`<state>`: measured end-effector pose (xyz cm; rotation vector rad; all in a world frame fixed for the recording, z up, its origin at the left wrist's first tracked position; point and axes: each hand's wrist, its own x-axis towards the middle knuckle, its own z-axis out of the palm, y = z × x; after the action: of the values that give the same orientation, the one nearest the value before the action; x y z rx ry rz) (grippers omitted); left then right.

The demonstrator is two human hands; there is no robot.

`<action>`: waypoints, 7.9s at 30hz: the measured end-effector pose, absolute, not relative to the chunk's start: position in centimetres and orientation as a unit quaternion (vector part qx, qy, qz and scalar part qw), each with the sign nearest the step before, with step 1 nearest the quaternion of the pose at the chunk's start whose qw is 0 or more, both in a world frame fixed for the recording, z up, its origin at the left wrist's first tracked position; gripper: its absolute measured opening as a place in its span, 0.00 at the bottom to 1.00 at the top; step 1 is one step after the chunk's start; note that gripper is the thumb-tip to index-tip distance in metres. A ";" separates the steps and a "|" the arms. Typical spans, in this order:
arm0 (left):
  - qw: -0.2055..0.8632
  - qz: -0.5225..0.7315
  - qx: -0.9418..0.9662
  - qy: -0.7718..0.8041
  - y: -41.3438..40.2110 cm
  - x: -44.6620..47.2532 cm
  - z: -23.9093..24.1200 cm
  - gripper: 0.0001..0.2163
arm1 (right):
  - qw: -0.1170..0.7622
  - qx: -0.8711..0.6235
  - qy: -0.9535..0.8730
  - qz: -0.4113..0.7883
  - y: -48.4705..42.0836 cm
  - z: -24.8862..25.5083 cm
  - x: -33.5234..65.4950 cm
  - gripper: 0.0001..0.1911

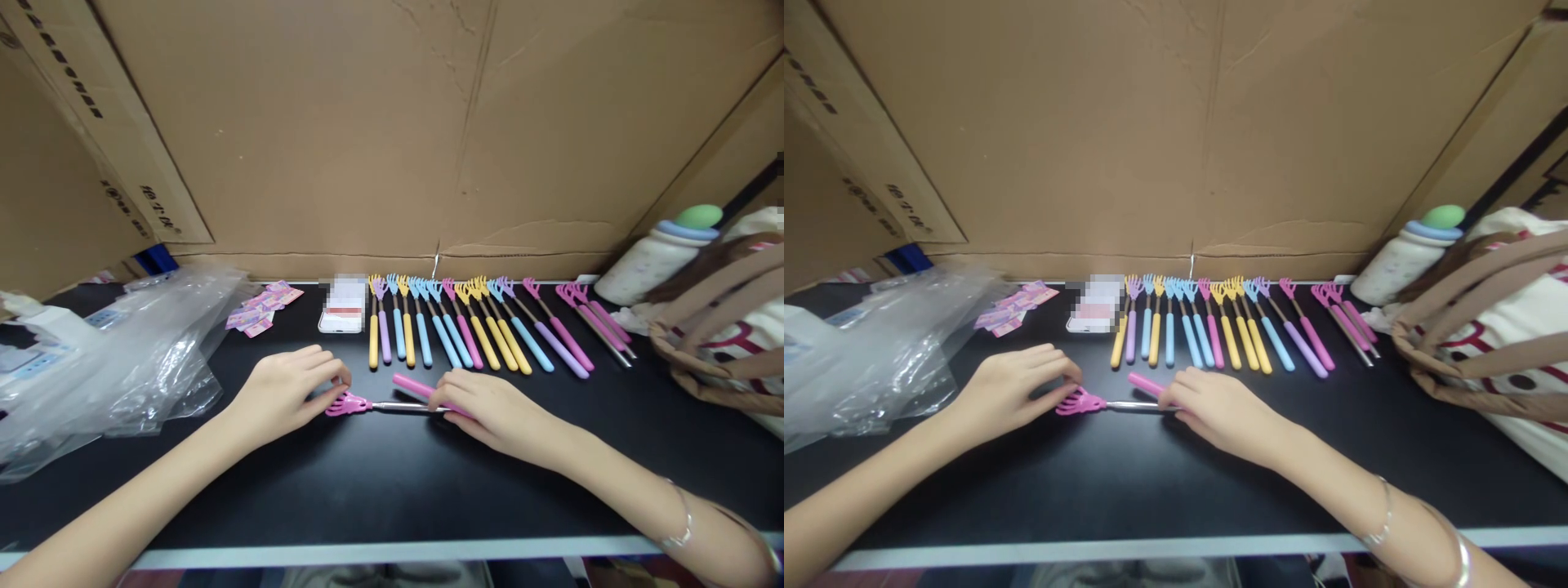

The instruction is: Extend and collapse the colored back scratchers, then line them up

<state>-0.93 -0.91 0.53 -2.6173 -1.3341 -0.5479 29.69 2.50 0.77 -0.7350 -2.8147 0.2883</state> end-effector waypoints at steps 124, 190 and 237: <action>0.099 -0.111 -0.898 -0.414 0.0 2.3 -0.4 0.04 | 0.138 -0.332 -0.931 -0.055 4.0 0.5 31.1 0.05; 0.168 -0.210 -0.856 -0.441 1.3 0.0 1.0 0.09 | 0.271 -0.302 -0.913 -0.025 6.5 1.0 31.6 0.05; 0.147 -0.245 -0.870 -0.403 1.1 0.1 1.0 0.09 | 0.235 -0.363 -0.804 0.409 6.1 1.2 31.6 0.13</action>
<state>0.07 1.13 0.99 -2.5025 -1.1591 -0.7056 31.63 6.08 1.17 -0.9955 -2.2063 1.1217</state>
